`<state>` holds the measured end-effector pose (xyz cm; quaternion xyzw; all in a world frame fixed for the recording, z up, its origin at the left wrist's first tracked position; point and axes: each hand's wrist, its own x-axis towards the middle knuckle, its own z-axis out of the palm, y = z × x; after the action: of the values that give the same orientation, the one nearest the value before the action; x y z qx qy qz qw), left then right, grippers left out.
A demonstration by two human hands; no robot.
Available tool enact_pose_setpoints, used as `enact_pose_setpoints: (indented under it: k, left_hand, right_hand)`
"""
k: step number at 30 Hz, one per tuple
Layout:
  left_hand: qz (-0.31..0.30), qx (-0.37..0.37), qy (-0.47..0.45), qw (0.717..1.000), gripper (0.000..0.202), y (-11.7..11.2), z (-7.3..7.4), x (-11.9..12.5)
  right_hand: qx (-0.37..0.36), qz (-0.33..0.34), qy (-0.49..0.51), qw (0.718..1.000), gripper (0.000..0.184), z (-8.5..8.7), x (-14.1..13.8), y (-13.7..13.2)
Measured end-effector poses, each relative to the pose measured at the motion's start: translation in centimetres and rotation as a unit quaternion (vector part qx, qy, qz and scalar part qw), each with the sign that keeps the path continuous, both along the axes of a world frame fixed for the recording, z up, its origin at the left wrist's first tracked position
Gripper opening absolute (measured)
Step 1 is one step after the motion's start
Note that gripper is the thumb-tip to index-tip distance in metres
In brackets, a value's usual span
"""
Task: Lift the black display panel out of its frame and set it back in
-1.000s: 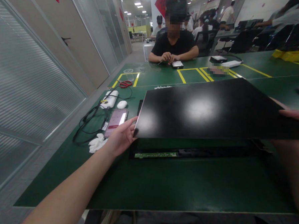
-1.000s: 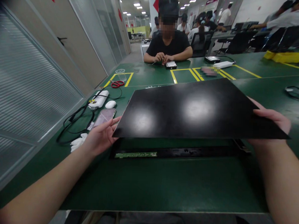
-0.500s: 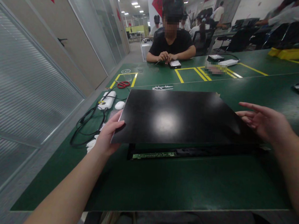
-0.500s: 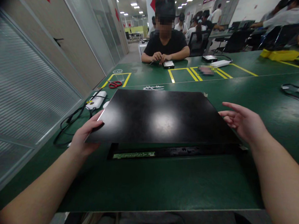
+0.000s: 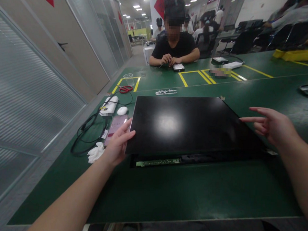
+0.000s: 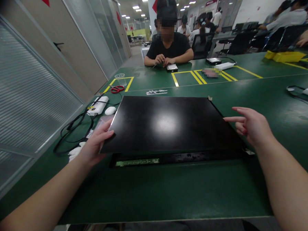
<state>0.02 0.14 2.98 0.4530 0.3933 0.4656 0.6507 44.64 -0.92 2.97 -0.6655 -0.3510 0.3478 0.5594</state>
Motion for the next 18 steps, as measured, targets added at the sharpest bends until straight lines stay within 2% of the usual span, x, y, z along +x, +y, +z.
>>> enact_pose_setpoints:
  k: [4, 8, 18]
  left_hand:
    - [-0.006, -0.019, 0.014, 1.000, 0.077, -0.1, -0.2, 0.6]
    - [0.015, -0.032, 0.034, 0.999, 0.077, 0.1, -0.7, 0.5]
    - [0.020, -0.053, 0.016, 0.998, 0.079, 0.2, -1.2, 0.5]
  right_hand:
    - [0.011, -0.010, -0.021, 1.000, 0.036, -0.3, 0.2, 0.1]
    - [0.008, -0.008, -0.042, 0.999, 0.036, -0.6, 0.1, 0.2]
    - [0.027, 0.002, -0.095, 0.995, 0.031, -0.8, -0.2, 0.0]
